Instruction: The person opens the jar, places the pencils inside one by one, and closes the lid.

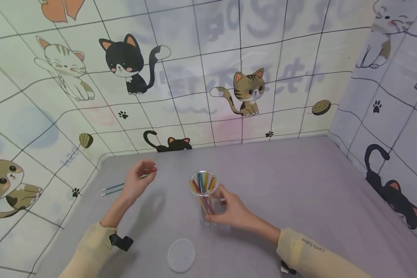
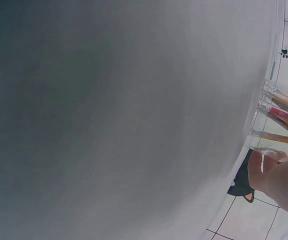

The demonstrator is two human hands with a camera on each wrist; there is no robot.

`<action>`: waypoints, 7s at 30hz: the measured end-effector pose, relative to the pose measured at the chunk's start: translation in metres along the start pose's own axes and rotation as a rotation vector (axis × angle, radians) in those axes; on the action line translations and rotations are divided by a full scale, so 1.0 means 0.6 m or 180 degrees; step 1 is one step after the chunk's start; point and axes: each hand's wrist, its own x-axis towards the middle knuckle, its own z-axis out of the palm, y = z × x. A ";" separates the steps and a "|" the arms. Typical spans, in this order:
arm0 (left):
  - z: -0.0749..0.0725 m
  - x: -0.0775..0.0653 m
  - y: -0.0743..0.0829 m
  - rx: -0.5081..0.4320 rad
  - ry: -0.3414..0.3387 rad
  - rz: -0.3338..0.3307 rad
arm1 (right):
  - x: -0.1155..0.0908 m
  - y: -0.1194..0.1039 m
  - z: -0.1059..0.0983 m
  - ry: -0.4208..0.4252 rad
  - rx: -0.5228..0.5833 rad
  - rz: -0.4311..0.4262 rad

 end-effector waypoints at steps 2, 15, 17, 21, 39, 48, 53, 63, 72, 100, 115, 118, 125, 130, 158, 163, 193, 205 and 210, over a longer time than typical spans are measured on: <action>-0.002 0.005 -0.020 0.0009 0.0008 -0.0031 | 0.000 0.000 0.000 -0.0014 -0.0007 -0.0005; -0.020 0.029 -0.092 0.0076 0.0000 -0.0091 | -0.001 0.001 0.001 -0.0034 0.0015 0.0059; -0.024 0.031 -0.100 0.0097 -0.0011 -0.0076 | -0.001 -0.001 0.001 -0.0024 0.0011 0.0050; -0.033 0.035 -0.117 0.0179 -0.0025 -0.0098 | -0.001 0.000 0.001 -0.0017 -0.0009 0.0031; -0.054 0.044 -0.165 0.0427 -0.0012 -0.0163 | -0.001 -0.002 0.002 -0.0018 0.0017 0.0037; -0.065 0.046 -0.194 0.0470 -0.0018 -0.0279 | -0.002 -0.002 0.001 -0.0038 0.0026 0.0059; -0.071 0.047 -0.210 0.0503 -0.0040 -0.0288 | -0.002 -0.003 0.001 -0.0023 0.0014 0.0040; -0.077 0.047 -0.228 0.0637 -0.0120 -0.0285 | -0.002 -0.001 0.002 -0.0017 0.0002 -0.0013; -0.083 0.047 -0.237 0.0790 -0.0176 -0.0441 | 0.000 -0.004 0.001 -0.0040 0.0029 0.0029; -0.064 0.049 -0.252 0.1301 -0.0197 -0.0480 | 0.000 -0.007 0.000 -0.0068 0.0142 0.0077; -0.062 0.052 -0.236 0.1748 -0.0180 -0.0141 | 0.001 -0.006 0.001 -0.0045 0.0064 0.0051; -0.064 0.053 -0.228 0.1821 -0.0191 -0.0078 | 0.001 -0.007 0.001 -0.0051 0.0065 0.0057; -0.069 0.058 -0.198 0.1706 -0.0157 0.0160 | 0.001 -0.008 0.002 -0.0027 0.0064 0.0056; -0.069 0.063 -0.172 0.1537 -0.0124 0.0138 | 0.002 -0.006 0.002 -0.0012 0.0061 0.0050; -0.044 0.061 -0.060 0.1022 -0.0265 0.0239 | -0.001 -0.005 0.002 -0.0014 0.0049 0.0032; -0.041 0.061 -0.038 0.0901 -0.0347 0.0265 | -0.001 -0.004 0.003 -0.0021 0.0047 0.0029; -0.033 0.070 0.068 -0.0040 -0.0472 0.0289 | -0.001 -0.004 0.002 -0.0034 0.0044 -0.0042; -0.028 0.073 0.119 -0.0436 -0.0395 0.0443 | -0.001 -0.002 0.002 -0.0025 0.0042 -0.0029; -0.025 0.075 0.141 -0.0643 -0.0365 0.0429 | -0.001 -0.003 0.002 -0.0041 0.0035 0.0004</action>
